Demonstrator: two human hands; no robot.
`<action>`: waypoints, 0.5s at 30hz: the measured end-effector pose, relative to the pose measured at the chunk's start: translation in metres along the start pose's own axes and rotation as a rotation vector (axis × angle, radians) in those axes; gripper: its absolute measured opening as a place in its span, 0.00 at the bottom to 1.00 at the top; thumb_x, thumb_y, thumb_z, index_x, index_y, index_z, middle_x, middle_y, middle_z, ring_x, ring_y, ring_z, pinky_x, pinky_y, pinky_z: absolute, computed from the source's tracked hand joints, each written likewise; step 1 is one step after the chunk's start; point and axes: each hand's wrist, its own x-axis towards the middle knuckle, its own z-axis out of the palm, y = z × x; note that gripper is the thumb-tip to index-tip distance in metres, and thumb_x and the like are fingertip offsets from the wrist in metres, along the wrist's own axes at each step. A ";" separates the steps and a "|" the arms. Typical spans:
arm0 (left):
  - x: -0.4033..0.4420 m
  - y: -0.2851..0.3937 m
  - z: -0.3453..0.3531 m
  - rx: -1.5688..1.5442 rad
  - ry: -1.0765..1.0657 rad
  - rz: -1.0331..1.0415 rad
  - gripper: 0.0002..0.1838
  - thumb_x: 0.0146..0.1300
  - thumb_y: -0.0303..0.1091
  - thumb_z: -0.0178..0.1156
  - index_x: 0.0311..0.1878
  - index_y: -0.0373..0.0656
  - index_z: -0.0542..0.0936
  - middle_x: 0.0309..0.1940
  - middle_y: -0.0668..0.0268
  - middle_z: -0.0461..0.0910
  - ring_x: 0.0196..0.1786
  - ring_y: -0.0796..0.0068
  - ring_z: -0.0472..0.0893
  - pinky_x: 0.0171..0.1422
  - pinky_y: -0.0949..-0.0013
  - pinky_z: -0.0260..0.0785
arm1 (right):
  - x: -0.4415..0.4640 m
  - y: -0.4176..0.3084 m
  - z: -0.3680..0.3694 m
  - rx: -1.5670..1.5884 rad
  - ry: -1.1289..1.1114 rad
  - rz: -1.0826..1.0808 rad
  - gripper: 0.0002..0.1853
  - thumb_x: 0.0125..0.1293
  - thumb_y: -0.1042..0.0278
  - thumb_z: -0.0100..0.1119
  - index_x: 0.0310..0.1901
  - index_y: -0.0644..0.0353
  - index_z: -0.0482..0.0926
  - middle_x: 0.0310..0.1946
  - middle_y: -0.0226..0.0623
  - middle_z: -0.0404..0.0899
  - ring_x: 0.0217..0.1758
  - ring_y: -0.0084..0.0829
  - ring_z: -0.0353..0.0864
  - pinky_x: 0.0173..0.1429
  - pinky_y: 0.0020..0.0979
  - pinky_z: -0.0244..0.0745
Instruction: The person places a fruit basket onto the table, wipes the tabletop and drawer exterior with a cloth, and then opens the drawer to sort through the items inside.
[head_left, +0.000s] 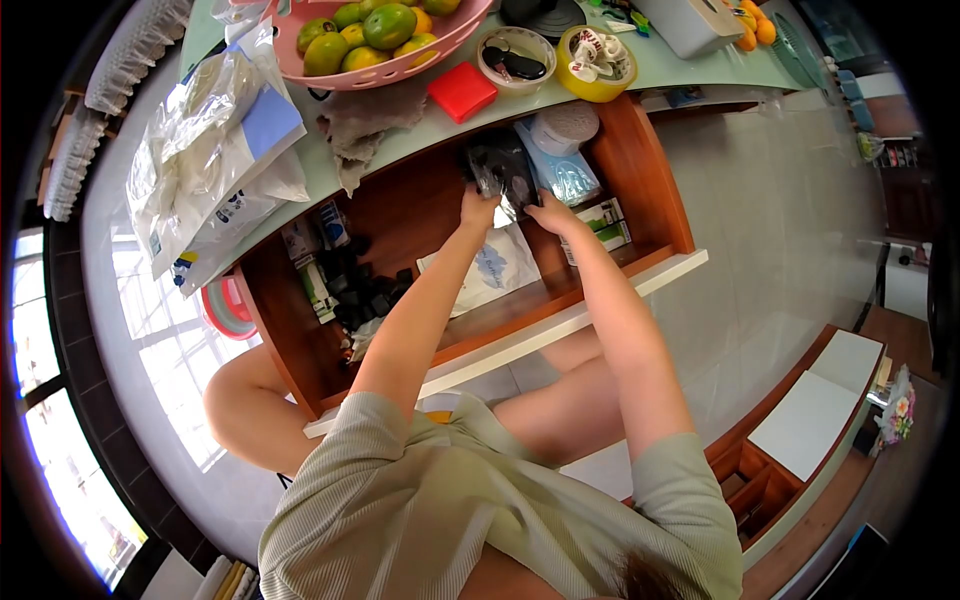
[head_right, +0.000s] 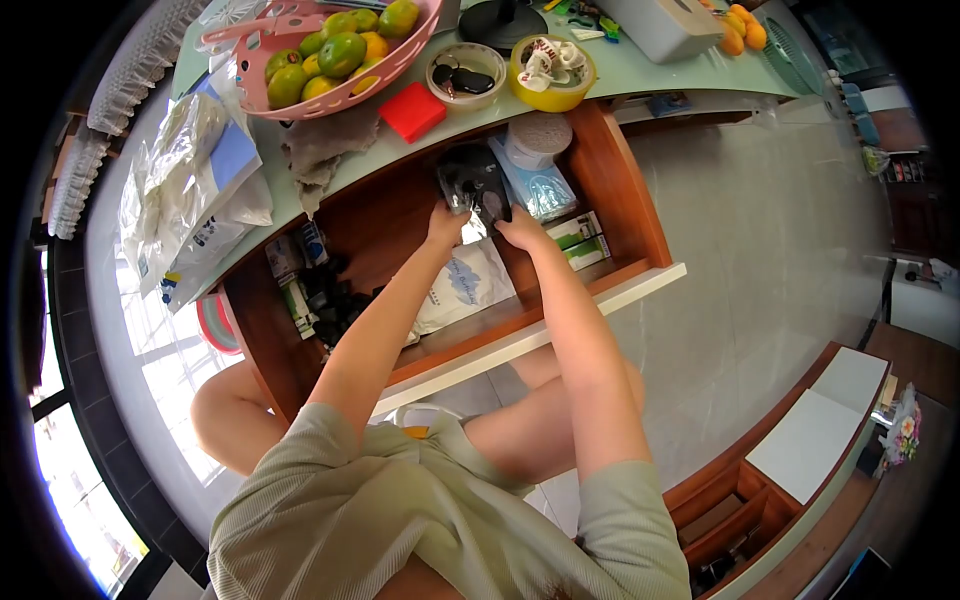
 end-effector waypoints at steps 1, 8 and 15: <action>0.003 -0.002 -0.001 -0.008 -0.021 0.018 0.21 0.49 0.23 0.59 0.49 0.36 0.69 0.36 0.60 0.78 0.37 0.69 0.78 0.39 0.69 0.71 | 0.002 0.002 0.000 0.008 0.016 0.016 0.34 0.57 0.52 0.53 0.57 0.73 0.64 0.54 0.62 0.68 0.58 0.52 0.68 0.60 0.37 0.64; -0.062 0.060 -0.031 -0.200 -0.221 -0.112 0.17 0.56 0.21 0.55 0.50 0.40 0.69 0.37 0.66 0.77 0.34 0.75 0.77 0.35 0.72 0.71 | -0.004 -0.010 -0.015 0.316 0.133 0.069 0.35 0.60 0.46 0.49 0.58 0.71 0.65 0.53 0.60 0.70 0.58 0.50 0.70 0.60 0.34 0.63; -0.117 0.083 -0.060 -0.061 -0.309 -0.173 0.20 0.56 0.23 0.54 0.53 0.42 0.66 0.38 0.67 0.76 0.37 0.77 0.76 0.36 0.73 0.69 | -0.042 -0.045 -0.029 0.742 -0.077 0.182 0.19 0.58 0.54 0.57 0.42 0.62 0.73 0.35 0.33 0.75 0.37 0.24 0.72 0.43 0.24 0.68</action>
